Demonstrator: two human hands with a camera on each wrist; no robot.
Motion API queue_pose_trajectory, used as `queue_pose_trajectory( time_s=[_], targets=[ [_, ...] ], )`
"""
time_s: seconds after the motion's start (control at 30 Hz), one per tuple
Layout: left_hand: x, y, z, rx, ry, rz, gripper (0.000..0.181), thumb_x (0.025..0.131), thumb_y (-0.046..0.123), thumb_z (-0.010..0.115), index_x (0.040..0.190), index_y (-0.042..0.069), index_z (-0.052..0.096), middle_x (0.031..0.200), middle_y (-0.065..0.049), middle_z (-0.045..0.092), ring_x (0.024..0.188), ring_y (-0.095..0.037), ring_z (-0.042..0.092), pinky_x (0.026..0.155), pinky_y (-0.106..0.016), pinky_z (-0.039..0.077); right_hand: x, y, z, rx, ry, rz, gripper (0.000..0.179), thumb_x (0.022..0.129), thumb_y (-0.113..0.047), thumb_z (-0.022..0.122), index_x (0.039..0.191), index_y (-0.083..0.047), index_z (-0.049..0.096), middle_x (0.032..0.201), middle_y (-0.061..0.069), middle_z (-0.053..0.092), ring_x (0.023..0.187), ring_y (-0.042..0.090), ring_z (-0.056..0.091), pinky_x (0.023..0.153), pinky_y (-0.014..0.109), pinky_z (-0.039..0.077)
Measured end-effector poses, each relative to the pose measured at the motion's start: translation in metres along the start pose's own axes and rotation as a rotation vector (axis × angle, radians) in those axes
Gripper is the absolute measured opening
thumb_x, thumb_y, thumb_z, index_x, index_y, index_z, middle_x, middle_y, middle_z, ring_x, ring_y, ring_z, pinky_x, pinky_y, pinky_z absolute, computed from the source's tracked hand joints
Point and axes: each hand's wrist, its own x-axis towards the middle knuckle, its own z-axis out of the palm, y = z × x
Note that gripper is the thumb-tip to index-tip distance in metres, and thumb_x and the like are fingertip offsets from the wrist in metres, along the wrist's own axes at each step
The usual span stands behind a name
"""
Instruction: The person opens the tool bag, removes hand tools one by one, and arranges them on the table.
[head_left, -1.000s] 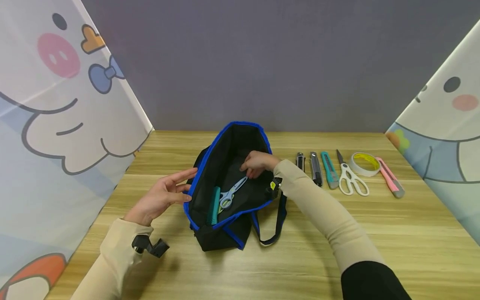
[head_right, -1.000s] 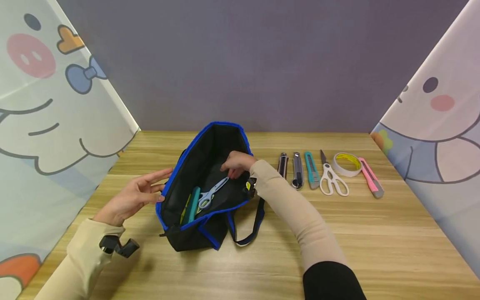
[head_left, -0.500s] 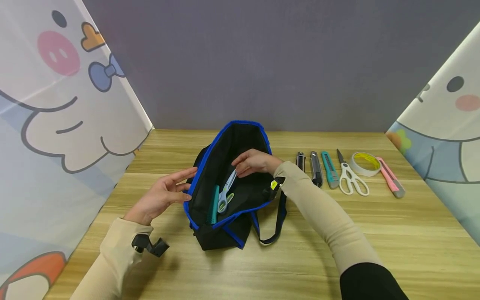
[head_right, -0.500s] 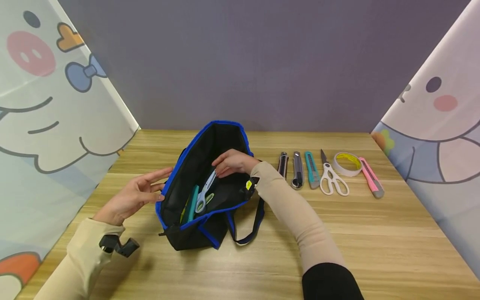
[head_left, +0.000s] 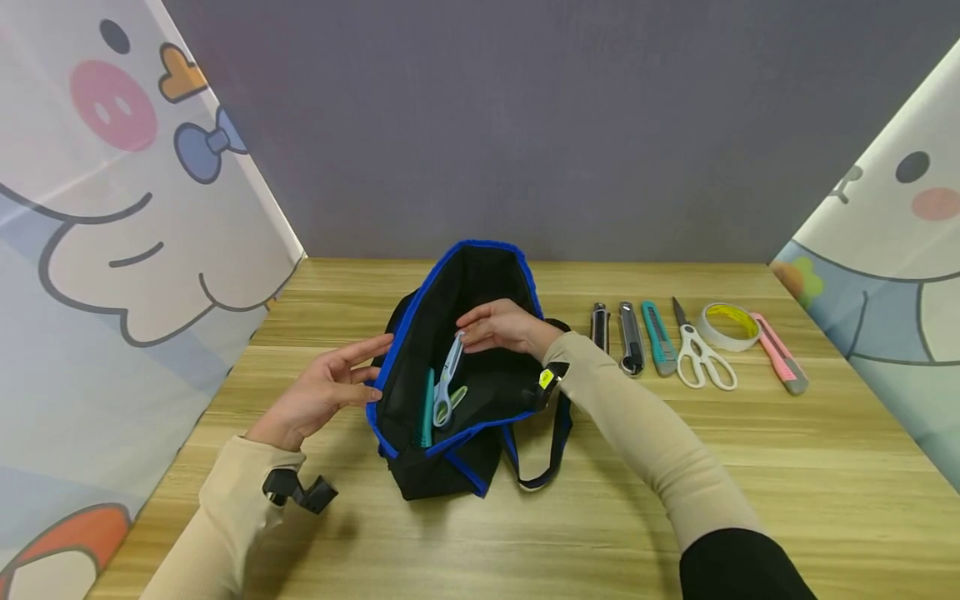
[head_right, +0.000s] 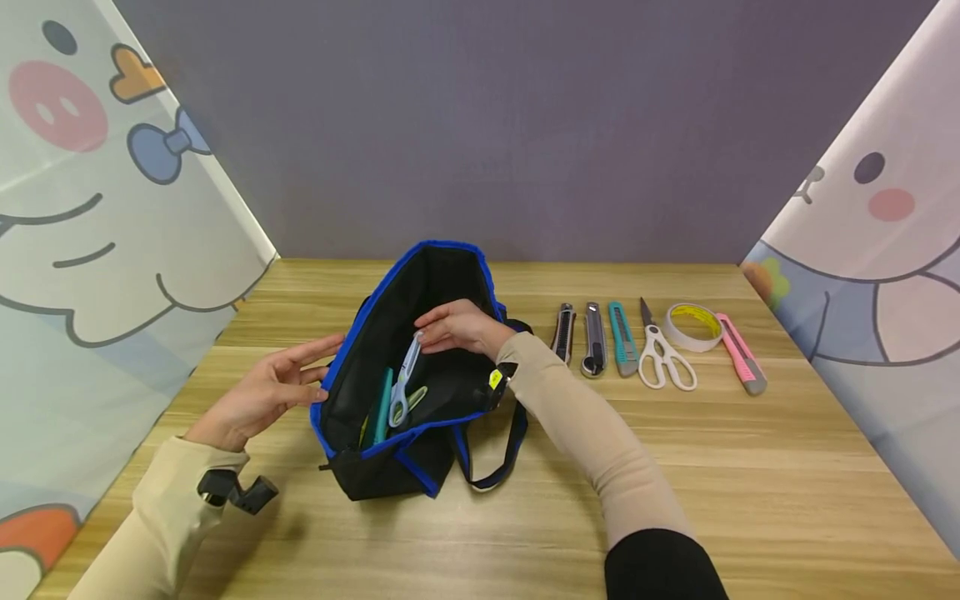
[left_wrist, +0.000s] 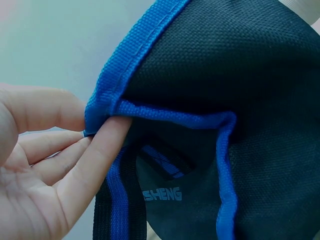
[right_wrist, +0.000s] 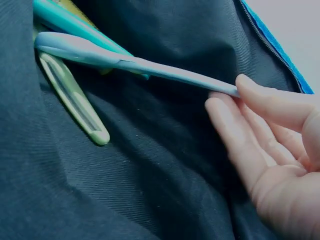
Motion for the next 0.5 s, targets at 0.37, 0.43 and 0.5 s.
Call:
queue_pose_trajectory(
  time_s=[0.37,0.43,0.5],
  targets=[
    [0.0,0.0,0.0,-0.013,-0.004,0.003,0.072,0.08,-0.014,0.059,0.142,-0.001,0.027,0.141,-0.008,0.032,0.1,-0.016,0.055,0.073,-0.026,0.052,-0.002,-0.005,-0.004,-0.085,0.183,-0.189,0.033,0.077,0.02,0.058,0.11,0.022,0.053,0.083,0.014,0.066,0.068,0.019,0.066,0.071,0.044,0.051],
    [0.0,0.0,-0.001,-0.015,-0.003,0.0,0.071,0.079,-0.014,0.059,0.142,-0.001,0.027,0.141,-0.007,0.032,0.101,-0.016,0.055,0.073,-0.026,0.052,-0.004,-0.008,-0.006,-0.115,0.228,-0.225,0.032,0.076,0.02,0.06,0.107,0.022,0.055,0.08,0.013,0.066,0.065,0.019,0.066,0.069,0.044,0.052],
    [0.0,0.0,-0.001,-0.014,-0.004,-0.002,0.071,0.08,-0.013,0.059,0.142,-0.001,0.028,0.141,-0.008,0.032,0.101,-0.016,0.055,0.073,-0.026,0.052,-0.006,-0.013,-0.007,-0.143,0.26,-0.26,0.03,0.075,0.02,0.06,0.105,0.023,0.056,0.078,0.013,0.066,0.063,0.017,0.066,0.066,0.042,0.053]
  ],
)
